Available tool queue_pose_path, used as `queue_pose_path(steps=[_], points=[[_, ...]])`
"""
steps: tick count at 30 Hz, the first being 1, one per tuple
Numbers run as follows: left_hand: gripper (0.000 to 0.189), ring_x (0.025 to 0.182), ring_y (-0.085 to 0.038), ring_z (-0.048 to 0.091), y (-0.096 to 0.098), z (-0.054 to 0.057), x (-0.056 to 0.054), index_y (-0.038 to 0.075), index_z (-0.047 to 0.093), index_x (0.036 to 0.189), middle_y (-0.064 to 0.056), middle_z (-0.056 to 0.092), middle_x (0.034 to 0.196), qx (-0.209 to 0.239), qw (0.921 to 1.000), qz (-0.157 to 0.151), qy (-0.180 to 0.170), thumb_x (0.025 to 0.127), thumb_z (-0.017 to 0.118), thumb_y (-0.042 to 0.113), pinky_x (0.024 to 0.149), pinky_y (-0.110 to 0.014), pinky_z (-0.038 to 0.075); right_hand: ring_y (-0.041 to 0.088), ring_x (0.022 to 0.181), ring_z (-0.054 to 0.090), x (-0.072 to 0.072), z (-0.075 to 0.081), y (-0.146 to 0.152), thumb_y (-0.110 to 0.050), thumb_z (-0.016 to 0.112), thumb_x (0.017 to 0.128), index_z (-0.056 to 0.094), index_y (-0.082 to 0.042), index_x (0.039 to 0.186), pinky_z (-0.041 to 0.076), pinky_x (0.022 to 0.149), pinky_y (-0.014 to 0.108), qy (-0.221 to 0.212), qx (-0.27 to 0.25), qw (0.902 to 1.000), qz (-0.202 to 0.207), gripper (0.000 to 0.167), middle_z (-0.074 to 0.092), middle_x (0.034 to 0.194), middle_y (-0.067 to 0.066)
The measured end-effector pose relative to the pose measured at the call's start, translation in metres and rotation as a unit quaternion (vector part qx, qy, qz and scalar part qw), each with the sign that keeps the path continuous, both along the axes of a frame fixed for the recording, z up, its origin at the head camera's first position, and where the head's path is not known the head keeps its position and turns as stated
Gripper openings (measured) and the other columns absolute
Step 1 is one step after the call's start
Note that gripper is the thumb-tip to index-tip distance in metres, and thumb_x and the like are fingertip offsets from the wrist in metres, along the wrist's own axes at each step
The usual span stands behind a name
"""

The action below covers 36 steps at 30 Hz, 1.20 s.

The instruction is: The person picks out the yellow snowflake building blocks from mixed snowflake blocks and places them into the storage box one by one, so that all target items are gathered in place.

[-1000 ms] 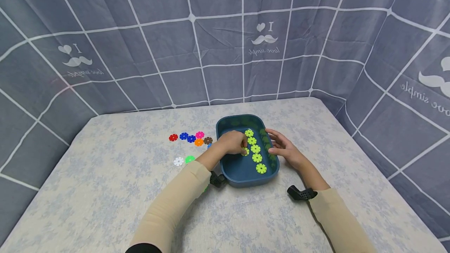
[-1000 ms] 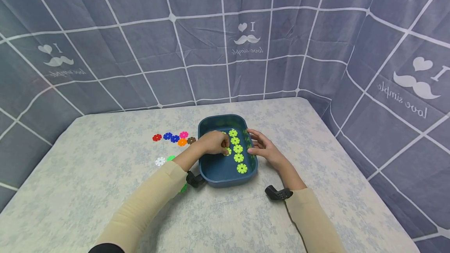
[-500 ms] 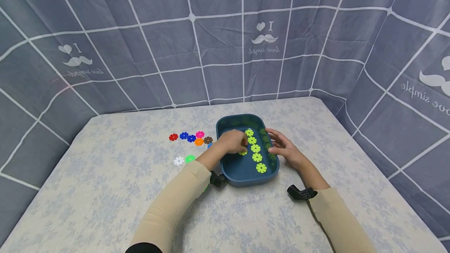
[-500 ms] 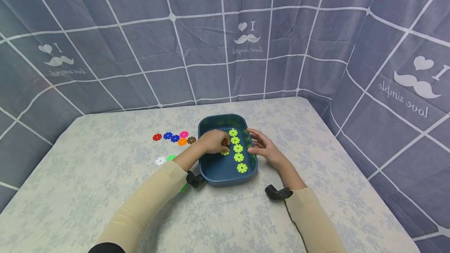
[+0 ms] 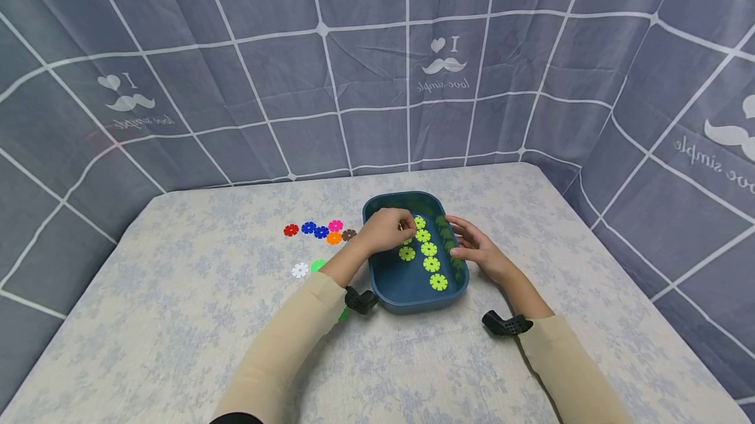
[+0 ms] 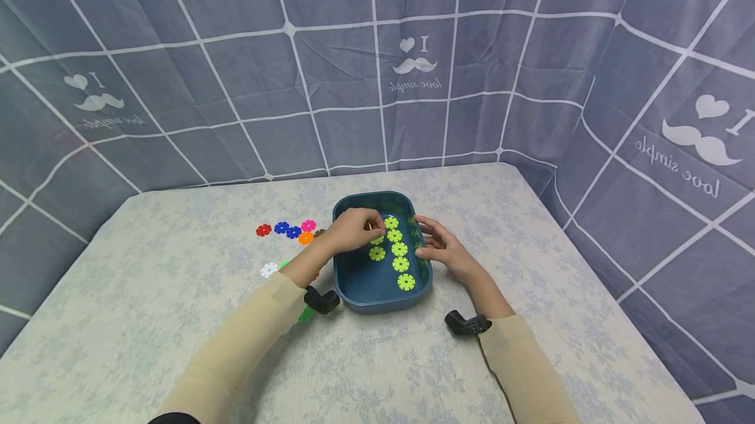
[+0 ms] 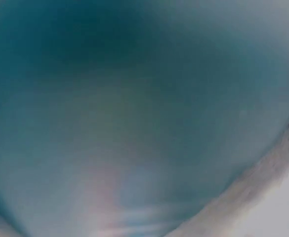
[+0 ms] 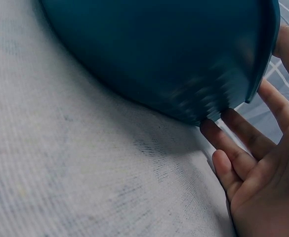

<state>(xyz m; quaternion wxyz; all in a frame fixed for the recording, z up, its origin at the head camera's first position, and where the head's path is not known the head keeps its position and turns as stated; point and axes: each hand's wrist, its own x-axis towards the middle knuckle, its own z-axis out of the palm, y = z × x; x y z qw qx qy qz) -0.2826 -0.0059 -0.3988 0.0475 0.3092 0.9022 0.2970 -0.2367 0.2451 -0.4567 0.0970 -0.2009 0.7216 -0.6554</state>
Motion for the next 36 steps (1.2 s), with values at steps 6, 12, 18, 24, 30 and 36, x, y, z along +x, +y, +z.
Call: queue_pose_path(steps=[6,12,18,24,30,36], points=[[0.006,0.078,-0.015,0.058,-0.017,0.011,0.004,0.010,0.069,0.096,0.000,0.064,0.087,0.029,0.9994,0.019,-0.005,0.094,0.066,0.015,0.070,-0.028,0.049,0.043,0.126,0.044,0.000,-0.001,0.000,-0.003,0.060,0.090,0.025,-0.005,0.153,0.048,0.090,0.028,0.000,0.001,1.0000,-0.007,0.072,0.027,0.151,0.029],[0.009,0.079,-0.017,0.057,-0.035,0.017,0.009,0.007,0.069,0.099,-0.002,0.064,0.089,0.039,0.9986,0.035,-0.004,0.095,0.065,0.013,0.070,-0.030,0.049,0.043,0.128,0.042,0.001,0.000,0.000,-0.002,0.058,0.091,0.024,-0.006,0.153,0.047,0.090,0.028,0.000,0.008,0.9999,-0.010,0.071,0.027,0.151,0.029],[0.011,0.079,-0.018,0.056,-0.051,0.022,0.016,0.004,0.069,0.102,-0.003,0.064,0.089,0.045,0.9980,0.044,-0.011,0.095,0.064,0.011,0.069,-0.031,0.049,0.048,0.129,0.039,0.002,0.000,0.000,0.000,0.056,0.092,0.024,-0.007,0.154,0.047,0.090,0.028,0.000,0.011,0.9999,-0.008,0.070,0.026,0.151,0.028],[0.008,0.081,-0.018,0.056,-0.067,0.024,0.022,0.007,0.069,0.099,-0.001,0.064,0.089,0.045,0.9977,0.049,-0.003,0.095,0.061,0.009,0.070,-0.032,0.048,0.046,0.129,0.039,0.001,0.000,-0.001,0.000,0.056,0.092,0.024,-0.007,0.154,0.047,0.090,0.028,-0.001,0.012,0.9999,-0.007,0.070,0.026,0.151,0.028],[0.011,0.080,-0.018,0.056,-0.083,0.020,0.028,0.005,0.069,0.100,-0.002,0.064,0.091,0.042,0.9973,0.059,-0.013,0.095,0.059,0.009,0.069,-0.032,0.049,0.035,0.126,0.045,0.002,0.000,0.000,-0.002,0.057,0.092,0.024,-0.006,0.154,0.047,0.090,0.028,0.002,0.011,0.9999,-0.006,0.070,0.026,0.152,0.028],[0.012,0.081,-0.018,0.056,-0.099,0.013,0.035,0.005,0.069,0.099,0.000,0.064,0.090,0.043,0.9954,0.082,-0.023,0.094,0.059,0.008,0.069,-0.033,0.049,0.022,0.121,0.050,0.002,0.000,0.000,-0.003,0.059,0.092,0.023,-0.006,0.154,0.047,0.089,0.028,0.002,0.009,1.0000,-0.004,0.071,0.026,0.152,0.028]])
